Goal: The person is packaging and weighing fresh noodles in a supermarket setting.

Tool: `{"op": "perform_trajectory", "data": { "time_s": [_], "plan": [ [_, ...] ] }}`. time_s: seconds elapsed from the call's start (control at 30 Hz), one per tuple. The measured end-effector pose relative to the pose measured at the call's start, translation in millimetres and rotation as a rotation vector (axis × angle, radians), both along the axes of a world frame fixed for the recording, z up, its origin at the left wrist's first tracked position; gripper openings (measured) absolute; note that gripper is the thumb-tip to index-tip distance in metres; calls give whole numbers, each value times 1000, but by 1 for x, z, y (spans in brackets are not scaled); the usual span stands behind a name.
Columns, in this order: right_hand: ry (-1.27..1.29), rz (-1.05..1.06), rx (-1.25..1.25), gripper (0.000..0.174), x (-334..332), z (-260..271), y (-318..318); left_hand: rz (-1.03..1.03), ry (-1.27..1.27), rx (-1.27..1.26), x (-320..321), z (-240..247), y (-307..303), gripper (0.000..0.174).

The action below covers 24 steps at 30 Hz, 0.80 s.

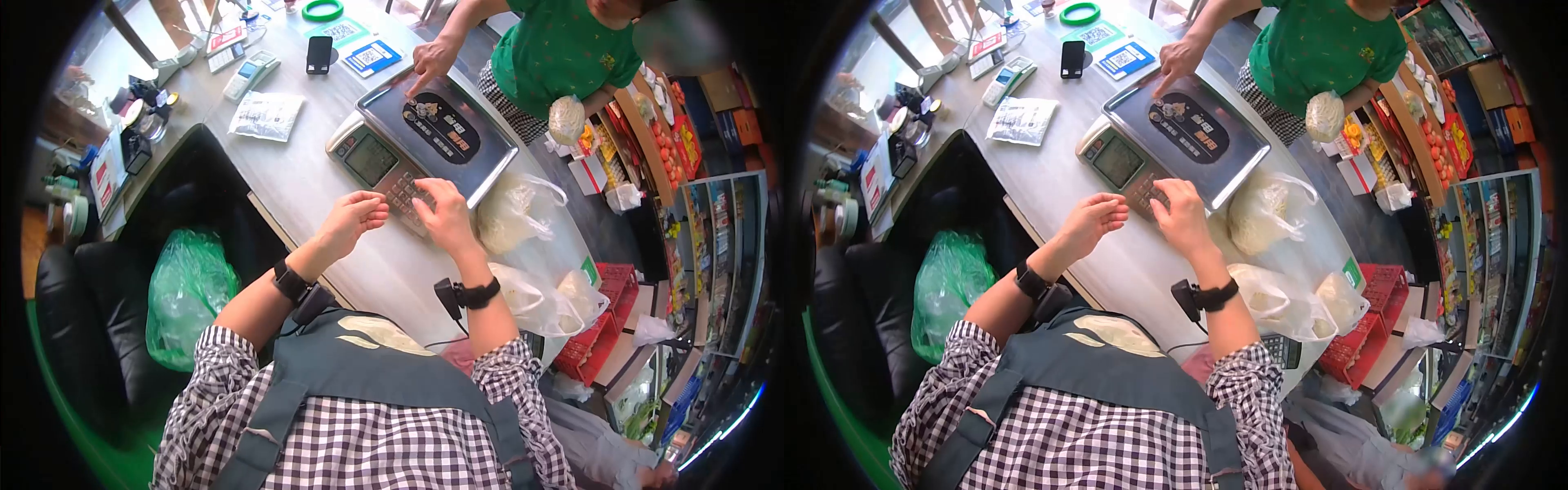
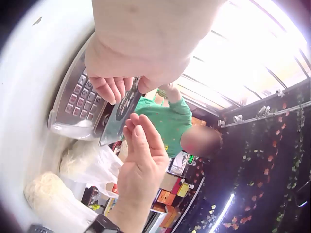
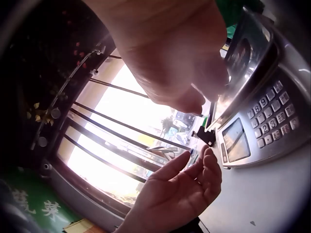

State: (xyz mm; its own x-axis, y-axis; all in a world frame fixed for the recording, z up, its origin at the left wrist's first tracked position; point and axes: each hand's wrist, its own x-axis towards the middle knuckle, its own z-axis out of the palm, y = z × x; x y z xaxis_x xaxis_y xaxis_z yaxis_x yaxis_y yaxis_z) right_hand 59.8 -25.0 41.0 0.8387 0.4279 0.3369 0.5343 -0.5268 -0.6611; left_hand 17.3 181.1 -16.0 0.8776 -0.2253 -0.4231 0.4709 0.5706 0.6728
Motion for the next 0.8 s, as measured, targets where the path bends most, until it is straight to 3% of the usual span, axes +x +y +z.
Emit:
{"op": "perform_trajectory", "data": {
  "time_s": [0.1,0.2,0.33,0.47,0.6,0.8],
  "plan": [
    [10,-65,-67,27,42,-35,26,16,68,-35,19,-20,28,19],
    [-112,-164,-233,29,83,-47,41,11,87,-47,35,-33,50,19],
    [-42,-301,-286,30,118,-57,53,-56,156,-18,54,-41,63,18],
    [70,-334,-329,34,131,-56,64,-153,159,-19,71,-47,66,17],
    [-57,-345,-450,35,135,-55,71,-221,191,-10,84,-52,65,17],
    [-40,-340,-495,37,127,-52,57,-300,185,-23,99,-56,63,18]
  ]
}}
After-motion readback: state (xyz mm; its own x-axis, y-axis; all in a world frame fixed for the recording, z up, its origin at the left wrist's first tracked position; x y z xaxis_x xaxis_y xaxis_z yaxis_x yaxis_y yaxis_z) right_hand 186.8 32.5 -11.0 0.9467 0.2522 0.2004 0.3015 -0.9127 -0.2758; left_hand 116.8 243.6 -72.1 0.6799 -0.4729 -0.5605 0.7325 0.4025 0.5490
